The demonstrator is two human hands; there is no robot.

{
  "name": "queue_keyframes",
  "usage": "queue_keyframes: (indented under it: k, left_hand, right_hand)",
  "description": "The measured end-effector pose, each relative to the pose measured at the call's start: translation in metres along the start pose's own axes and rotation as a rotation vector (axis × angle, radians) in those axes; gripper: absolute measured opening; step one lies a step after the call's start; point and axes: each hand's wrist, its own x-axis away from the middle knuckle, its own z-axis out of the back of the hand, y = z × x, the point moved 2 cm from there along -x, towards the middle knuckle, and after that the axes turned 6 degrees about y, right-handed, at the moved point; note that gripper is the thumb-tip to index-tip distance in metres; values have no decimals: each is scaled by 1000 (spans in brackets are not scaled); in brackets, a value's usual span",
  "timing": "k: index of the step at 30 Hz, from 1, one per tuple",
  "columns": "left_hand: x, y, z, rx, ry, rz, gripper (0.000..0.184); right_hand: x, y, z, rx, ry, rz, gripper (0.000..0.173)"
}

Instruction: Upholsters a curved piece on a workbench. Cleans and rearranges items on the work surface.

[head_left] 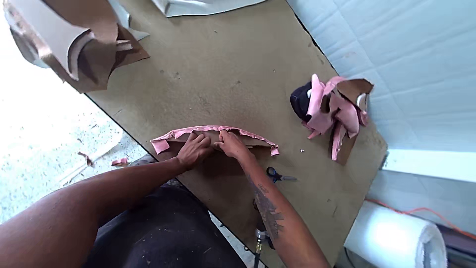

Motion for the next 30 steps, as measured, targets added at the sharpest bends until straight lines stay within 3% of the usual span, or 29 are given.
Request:
queue_keyframes:
  k: [9,20,30]
  left_hand:
    - [8,8,-5,40,83,59,24]
    - [5,-4,-16,274,128,-11,24]
    - [-5,-12,-15,366,49,-55,23]
  right_hand:
    - [-17,3,22,304,-195,204,36]
    - [-13,-24,22,425,-132,15,34]
    - [-17,-30,12,415,-109,-54,26]
